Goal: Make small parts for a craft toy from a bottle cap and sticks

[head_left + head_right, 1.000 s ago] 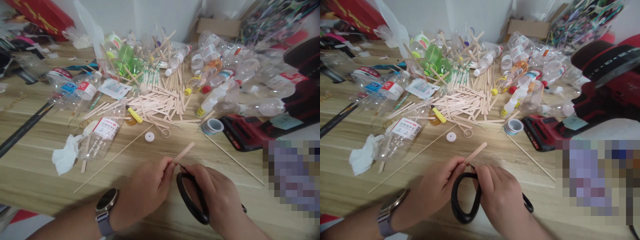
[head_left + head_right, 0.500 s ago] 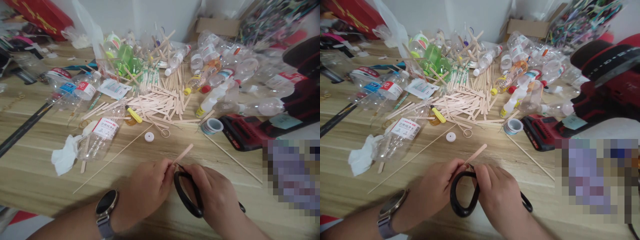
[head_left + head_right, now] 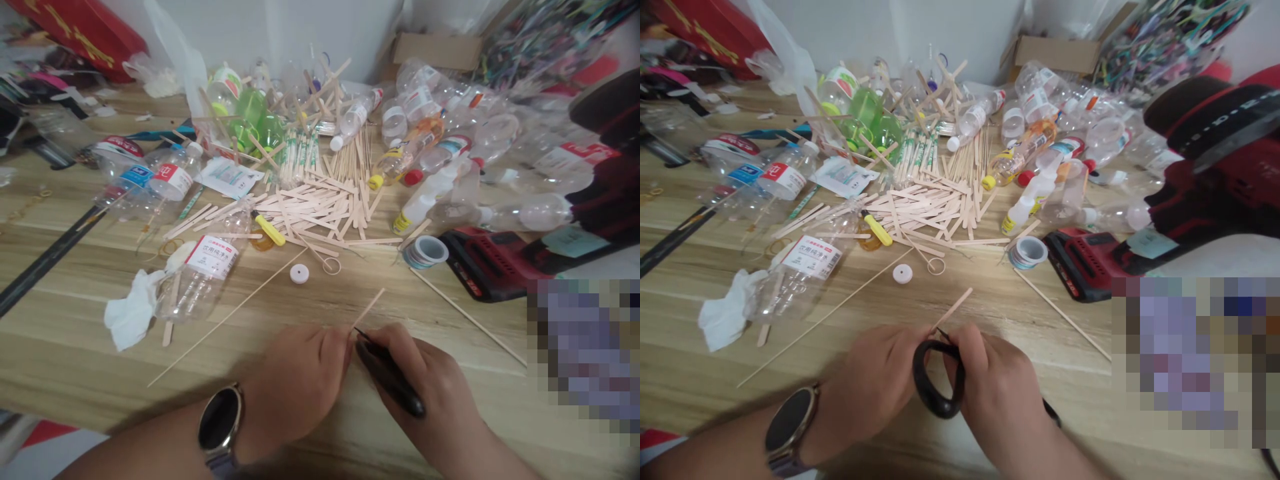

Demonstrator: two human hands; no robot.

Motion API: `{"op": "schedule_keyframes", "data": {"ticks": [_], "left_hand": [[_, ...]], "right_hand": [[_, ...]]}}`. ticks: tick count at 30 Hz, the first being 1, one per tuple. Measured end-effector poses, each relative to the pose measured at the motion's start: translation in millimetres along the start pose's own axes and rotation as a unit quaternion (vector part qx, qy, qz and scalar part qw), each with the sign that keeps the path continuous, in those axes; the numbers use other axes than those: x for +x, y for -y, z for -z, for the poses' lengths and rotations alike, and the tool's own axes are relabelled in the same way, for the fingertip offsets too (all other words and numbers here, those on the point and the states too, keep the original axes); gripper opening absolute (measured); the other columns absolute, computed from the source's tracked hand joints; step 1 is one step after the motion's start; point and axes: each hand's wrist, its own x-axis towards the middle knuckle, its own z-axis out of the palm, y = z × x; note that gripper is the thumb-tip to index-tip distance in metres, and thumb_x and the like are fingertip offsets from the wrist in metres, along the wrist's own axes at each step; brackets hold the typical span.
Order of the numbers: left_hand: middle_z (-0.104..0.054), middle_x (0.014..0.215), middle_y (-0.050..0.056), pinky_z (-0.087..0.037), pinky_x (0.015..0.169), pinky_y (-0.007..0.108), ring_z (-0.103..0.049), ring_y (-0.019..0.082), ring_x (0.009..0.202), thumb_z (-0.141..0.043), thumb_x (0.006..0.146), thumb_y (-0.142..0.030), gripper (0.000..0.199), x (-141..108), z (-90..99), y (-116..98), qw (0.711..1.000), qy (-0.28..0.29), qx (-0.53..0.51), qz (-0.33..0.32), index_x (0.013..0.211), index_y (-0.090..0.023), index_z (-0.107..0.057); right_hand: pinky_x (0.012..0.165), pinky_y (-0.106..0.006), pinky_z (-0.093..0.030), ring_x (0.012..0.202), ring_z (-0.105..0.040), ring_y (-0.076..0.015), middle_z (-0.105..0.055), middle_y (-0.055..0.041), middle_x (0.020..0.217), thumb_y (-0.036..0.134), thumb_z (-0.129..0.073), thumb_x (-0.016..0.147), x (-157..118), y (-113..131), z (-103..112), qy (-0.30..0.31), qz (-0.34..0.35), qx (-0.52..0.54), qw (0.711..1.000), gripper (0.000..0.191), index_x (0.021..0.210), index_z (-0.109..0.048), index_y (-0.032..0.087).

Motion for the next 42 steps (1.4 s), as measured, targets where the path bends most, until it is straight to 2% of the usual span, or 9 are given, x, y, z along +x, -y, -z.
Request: {"op": "schedule_keyframes", "data": {"ticks": [8, 15, 20, 23, 28, 33, 38, 40, 42], "left_hand": [[-0.067, 0.070, 0.004, -0.046, 0.048, 0.031, -0.062, 0.019, 0.057, -0.036, 0.096, -0.009, 0.017, 4, 3.1, -4, 0.987, -0.064, 0.119, -0.081, 0.099, -0.011, -0.052], [-0.069, 0.072, 0.004, -0.047, 0.051, 0.030, -0.062, 0.017, 0.059, -0.032, 0.100, -0.013, 0.022, 7, 4.0, -1, 0.980, -0.113, 0.121, -0.110, 0.104, -0.008, -0.053], [-0.070, 0.076, 0.003, -0.050, 0.057, 0.032, -0.065, 0.018, 0.065, -0.031, 0.100, -0.016, 0.023, 7, 4.1, -3, 0.994, -0.077, 0.051, -0.056, 0.096, -0.015, -0.054], [-0.069, 0.075, 0.001, -0.051, 0.057, 0.030, -0.065, 0.017, 0.063, -0.028, 0.101, -0.018, 0.027, 6, 3.7, -4, 0.999, -0.045, -0.001, -0.028, 0.093, -0.018, -0.054], [-0.069, 0.071, 0.002, -0.045, 0.051, 0.032, -0.062, 0.018, 0.059, -0.032, 0.099, -0.012, 0.023, 4, 4.9, -1, 0.986, -0.106, 0.100, -0.085, 0.101, -0.013, -0.055], [-0.070, 0.073, 0.004, -0.042, 0.053, 0.032, -0.062, 0.017, 0.061, -0.033, 0.099, -0.010, 0.021, 7, 11.3, 0, 0.976, -0.123, 0.145, -0.106, 0.102, -0.008, -0.054], [-0.070, 0.075, 0.003, -0.038, 0.058, 0.034, -0.061, 0.016, 0.062, -0.035, 0.099, -0.011, 0.028, 11, 12.0, 3, 0.970, -0.118, 0.184, -0.110, 0.122, -0.002, -0.048], [-0.069, 0.074, 0.002, -0.037, 0.059, 0.033, -0.061, 0.016, 0.062, -0.035, 0.098, -0.009, 0.033, 13, 10.1, 10, 0.969, -0.123, 0.198, -0.079, 0.129, -0.002, -0.044], [-0.068, 0.071, 0.001, -0.038, 0.060, 0.032, -0.060, 0.016, 0.061, -0.035, 0.099, -0.010, 0.031, 15, 8.7, 17, 0.968, -0.149, 0.200, -0.020, 0.128, -0.007, -0.046]], "right_hand": [[0.038, -0.021, -0.039, 0.042, -0.055, -0.0118, -0.056, 0.0036, 0.054, 0.027, -0.048, 0.095, -1, 7, -4, 0.008, -0.138, 0.122, 0.983, 0.023, 0.073, -0.049, 0.023], [0.033, -0.020, -0.034, 0.032, -0.044, -0.0099, -0.051, 0.0067, 0.044, 0.044, -0.040, 0.099, 5, 18, 6, 0.131, -0.308, 0.379, 0.863, 0.033, 0.072, -0.043, 0.024], [0.042, -0.023, -0.038, 0.044, -0.055, -0.0124, -0.059, 0.0023, 0.055, 0.020, -0.042, 0.097, 2, 12, 8, -0.018, -0.073, 0.054, 0.996, 0.022, 0.076, -0.049, 0.022], [0.046, -0.027, -0.038, 0.045, -0.055, -0.0155, -0.058, 0.0005, 0.055, 0.007, -0.033, 0.094, 1, 6, 8, -0.030, 0.063, -0.119, 0.990, 0.028, 0.078, -0.051, 0.021], [0.042, -0.023, -0.037, 0.044, -0.054, -0.0122, -0.058, 0.0018, 0.055, 0.021, -0.043, 0.095, 5, 10, 8, 0.001, -0.073, 0.052, 0.996, 0.021, 0.077, -0.052, 0.021], [0.037, -0.020, -0.030, 0.036, -0.040, -0.0086, -0.047, 0.0055, 0.044, 0.043, -0.048, 0.092, 16, 25, 10, 0.114, -0.332, 0.365, 0.862, 0.034, 0.065, -0.045, 0.023], [0.038, -0.019, -0.028, 0.038, -0.038, -0.0069, -0.051, 0.0055, 0.048, 0.053, -0.053, 0.087, 18, 28, 16, 0.136, -0.402, 0.505, 0.752, 0.035, 0.075, -0.048, 0.021], [0.038, -0.020, -0.031, 0.037, -0.041, -0.0081, -0.052, 0.0045, 0.049, 0.052, -0.050, 0.089, 15, 23, 20, 0.159, -0.379, 0.467, 0.783, 0.034, 0.074, -0.049, 0.021], [0.040, -0.022, -0.035, 0.039, -0.046, -0.0103, -0.054, 0.0023, 0.050, 0.047, -0.046, 0.093, 9, 12, 26, 0.163, -0.312, 0.340, 0.872, 0.035, 0.069, -0.049, 0.022]]}}
